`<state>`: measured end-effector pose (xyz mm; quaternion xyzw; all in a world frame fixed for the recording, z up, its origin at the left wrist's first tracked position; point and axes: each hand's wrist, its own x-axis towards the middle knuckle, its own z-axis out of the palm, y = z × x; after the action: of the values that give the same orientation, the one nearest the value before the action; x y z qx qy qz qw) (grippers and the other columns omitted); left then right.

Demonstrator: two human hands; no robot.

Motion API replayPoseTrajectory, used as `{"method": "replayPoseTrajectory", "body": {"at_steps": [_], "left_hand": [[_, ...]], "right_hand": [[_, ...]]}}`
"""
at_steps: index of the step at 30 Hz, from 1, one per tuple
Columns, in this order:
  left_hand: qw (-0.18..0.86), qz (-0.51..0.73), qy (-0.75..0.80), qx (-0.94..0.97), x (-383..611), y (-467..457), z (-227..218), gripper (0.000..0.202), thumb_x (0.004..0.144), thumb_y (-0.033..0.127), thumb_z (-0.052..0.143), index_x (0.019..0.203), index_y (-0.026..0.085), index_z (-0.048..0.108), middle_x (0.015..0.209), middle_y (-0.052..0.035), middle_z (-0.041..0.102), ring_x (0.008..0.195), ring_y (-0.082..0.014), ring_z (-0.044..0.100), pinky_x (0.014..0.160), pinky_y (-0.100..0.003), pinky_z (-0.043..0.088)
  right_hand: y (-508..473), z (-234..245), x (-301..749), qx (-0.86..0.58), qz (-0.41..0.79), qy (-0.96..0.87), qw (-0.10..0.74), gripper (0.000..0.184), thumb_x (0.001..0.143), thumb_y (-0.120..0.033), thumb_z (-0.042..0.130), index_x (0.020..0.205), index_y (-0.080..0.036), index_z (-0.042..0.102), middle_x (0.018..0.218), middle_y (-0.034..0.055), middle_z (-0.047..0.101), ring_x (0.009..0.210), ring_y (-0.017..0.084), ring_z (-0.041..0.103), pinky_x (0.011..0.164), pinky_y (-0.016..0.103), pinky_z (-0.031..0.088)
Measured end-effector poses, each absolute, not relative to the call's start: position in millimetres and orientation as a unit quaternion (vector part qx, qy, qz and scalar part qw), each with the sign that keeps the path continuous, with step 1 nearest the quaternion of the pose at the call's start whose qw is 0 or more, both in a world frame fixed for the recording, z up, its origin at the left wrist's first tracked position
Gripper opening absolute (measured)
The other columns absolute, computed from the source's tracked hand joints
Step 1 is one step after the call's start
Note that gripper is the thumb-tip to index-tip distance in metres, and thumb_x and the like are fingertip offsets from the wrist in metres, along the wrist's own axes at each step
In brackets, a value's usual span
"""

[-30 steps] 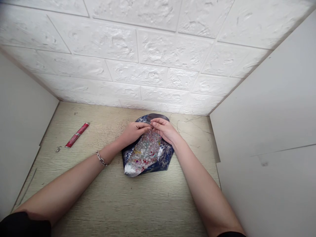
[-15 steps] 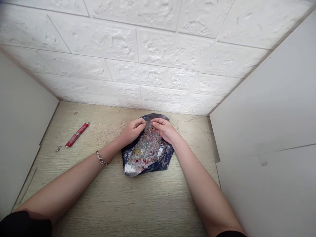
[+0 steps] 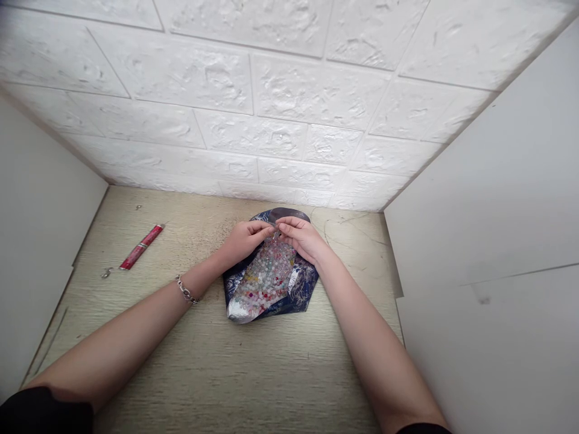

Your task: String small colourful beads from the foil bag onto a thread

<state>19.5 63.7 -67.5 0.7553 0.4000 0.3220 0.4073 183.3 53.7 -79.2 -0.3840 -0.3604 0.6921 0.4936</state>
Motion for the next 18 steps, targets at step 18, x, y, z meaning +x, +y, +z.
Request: {"method": "replayPoseTrajectory", "body": {"at_steps": [18], "left_hand": [[0.444,0.374,0.419,0.699,20.2,65.6,-71.8,0.029,0.072,0.038,0.05,0.077,0.013,0.063,0.064,-0.0009,0.059,0.057,-0.0086,0.048,0.056,-0.021,0.036]], "right_hand": [[53.9,-81.1,174.7,-0.419,0.639,-0.41,0.497,0.022,0.06,-0.034,0.067,0.074,-0.018,0.062,0.068,-0.0024,0.058,0.055,0.005,0.048,0.057,0.021,0.039]]}}
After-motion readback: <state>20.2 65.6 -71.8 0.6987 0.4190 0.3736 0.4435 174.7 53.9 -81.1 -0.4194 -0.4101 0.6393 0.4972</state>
